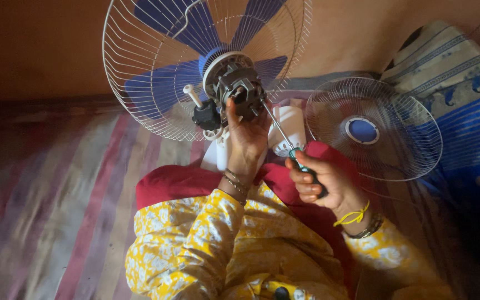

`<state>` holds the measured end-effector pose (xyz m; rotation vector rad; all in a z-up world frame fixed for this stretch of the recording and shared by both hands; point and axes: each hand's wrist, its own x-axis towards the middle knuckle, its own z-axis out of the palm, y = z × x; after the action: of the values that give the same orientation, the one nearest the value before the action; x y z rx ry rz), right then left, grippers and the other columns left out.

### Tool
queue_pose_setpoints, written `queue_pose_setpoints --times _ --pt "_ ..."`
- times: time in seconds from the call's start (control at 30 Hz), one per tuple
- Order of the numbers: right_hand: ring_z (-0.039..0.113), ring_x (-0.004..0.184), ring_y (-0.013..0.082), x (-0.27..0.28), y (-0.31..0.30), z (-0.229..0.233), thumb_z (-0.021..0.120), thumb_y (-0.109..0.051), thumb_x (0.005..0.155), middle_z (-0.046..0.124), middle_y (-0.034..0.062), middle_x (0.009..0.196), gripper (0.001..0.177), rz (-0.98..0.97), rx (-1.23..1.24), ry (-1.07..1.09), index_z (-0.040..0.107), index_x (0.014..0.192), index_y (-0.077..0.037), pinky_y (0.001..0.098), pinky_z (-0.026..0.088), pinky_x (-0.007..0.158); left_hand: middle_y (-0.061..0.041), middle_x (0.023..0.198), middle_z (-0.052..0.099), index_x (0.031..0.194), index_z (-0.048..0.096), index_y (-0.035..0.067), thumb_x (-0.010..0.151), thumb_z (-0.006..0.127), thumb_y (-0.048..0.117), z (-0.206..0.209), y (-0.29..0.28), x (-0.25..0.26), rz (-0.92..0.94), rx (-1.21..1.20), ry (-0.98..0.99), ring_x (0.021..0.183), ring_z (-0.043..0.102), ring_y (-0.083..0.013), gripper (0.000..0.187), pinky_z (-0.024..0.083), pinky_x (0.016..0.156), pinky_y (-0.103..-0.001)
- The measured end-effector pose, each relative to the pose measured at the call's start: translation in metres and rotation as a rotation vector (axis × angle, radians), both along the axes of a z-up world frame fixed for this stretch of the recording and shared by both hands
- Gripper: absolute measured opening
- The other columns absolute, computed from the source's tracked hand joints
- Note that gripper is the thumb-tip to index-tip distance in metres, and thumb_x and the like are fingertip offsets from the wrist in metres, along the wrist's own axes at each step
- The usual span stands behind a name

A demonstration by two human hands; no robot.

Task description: The person uses a green-handled screwdriver to work on the motor housing of a disassembled electric fan. They repeatedly insert the screwdriver into the motor area and turn it, occasionally adjusting their grip or the fan's position.

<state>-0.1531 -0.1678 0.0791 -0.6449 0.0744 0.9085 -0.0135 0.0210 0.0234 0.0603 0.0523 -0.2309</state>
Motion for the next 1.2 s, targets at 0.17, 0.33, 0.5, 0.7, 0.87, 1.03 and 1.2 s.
queue_pose_setpoints --times 0.17,0.33,0.5,0.7,0.87,1.03,1.2 --pt "0.04 0.042 0.0086 0.004 -0.002 0.006 0.058 -0.041 0.101 0.048 -0.0032 0.063 0.029 -0.141 -0.644 -0.266 0.059 0.099 -0.011 0.0272 0.036 0.04 -0.012 0.12 0.068 0.129 0.061 0.009 0.078 0.078 0.062 -0.005 -0.003 0.005 -0.005 -0.006 0.022 0.11 0.067 -0.0283 0.076 0.059 0.089 -0.04" --pt "0.044 0.044 0.0099 0.008 -0.001 0.01 0.055 -0.038 0.101 0.052 0.0 0.068 0.029 -0.172 -1.895 -1.219 0.059 0.103 -0.01 0.0278 0.038 0.042 -0.011 0.117 0.066 0.126 0.062 0.01 0.079 0.079 0.061 -0.002 -0.006 0.007 0.044 -0.007 0.083 0.106 0.064 -0.0283 0.072 0.058 0.087 -0.044" --pt "0.048 0.047 0.0111 0.009 -0.01 0.012 0.052 -0.036 0.1 0.057 0.0032 0.073 0.029 -0.204 -1.831 -1.261 0.06 0.107 -0.008 0.0284 0.04 0.043 -0.007 0.121 0.067 0.128 0.06 0.013 0.079 0.08 0.058 0.003 -0.007 -0.001 0.028 -0.082 -0.002 0.11 0.065 -0.0255 0.069 0.058 0.095 -0.044" --pt "0.05 0.049 0.0105 0.011 -0.02 0.02 0.047 -0.031 0.096 0.062 0.0062 0.081 0.028 -0.122 -0.285 0.083 0.056 0.11 -0.009 0.0273 0.042 0.045 -0.01 0.117 0.067 0.125 0.062 0.011 0.08 0.078 0.059 0.005 -0.003 -0.003 0.005 -0.059 0.085 0.105 0.067 -0.0286 0.068 0.058 0.091 -0.042" --pt "0.048 0.046 0.0091 0.007 -0.004 0.027 0.054 -0.023 0.105 0.059 0.0045 0.076 0.039 -0.079 -0.017 -0.196 0.051 0.142 -0.011 0.0269 0.04 0.04 -0.01 0.12 0.066 0.131 0.06 0.01 0.085 0.079 0.057 0.005 -0.006 -0.003 0.062 -0.061 -0.035 0.106 0.066 -0.026 0.069 0.057 0.093 -0.041" --pt "0.048 0.047 0.0125 -0.009 0.021 0.025 0.056 -0.021 0.104 0.059 0.0073 0.074 0.049 -0.269 -1.192 -0.98 0.047 0.152 -0.014 0.0297 0.04 0.041 -0.009 0.119 0.069 0.127 0.062 0.011 0.083 0.077 0.054 0.007 -0.009 0.0 0.062 -0.063 0.023 0.107 0.068 -0.0264 0.064 0.058 0.095 -0.041" --pt "0.051 0.05 0.016 -0.023 0.045 0.012 0.057 -0.019 0.103 0.06 0.0094 0.076 0.054 -0.387 -1.796 -1.382 0.043 0.155 -0.015 0.0321 0.041 0.044 -0.008 0.121 0.069 0.131 0.062 0.012 0.084 0.078 0.055 0.008 -0.01 -0.001 0.107 -0.065 -0.048 0.106 0.067 -0.0245 0.065 0.058 0.094 -0.042"
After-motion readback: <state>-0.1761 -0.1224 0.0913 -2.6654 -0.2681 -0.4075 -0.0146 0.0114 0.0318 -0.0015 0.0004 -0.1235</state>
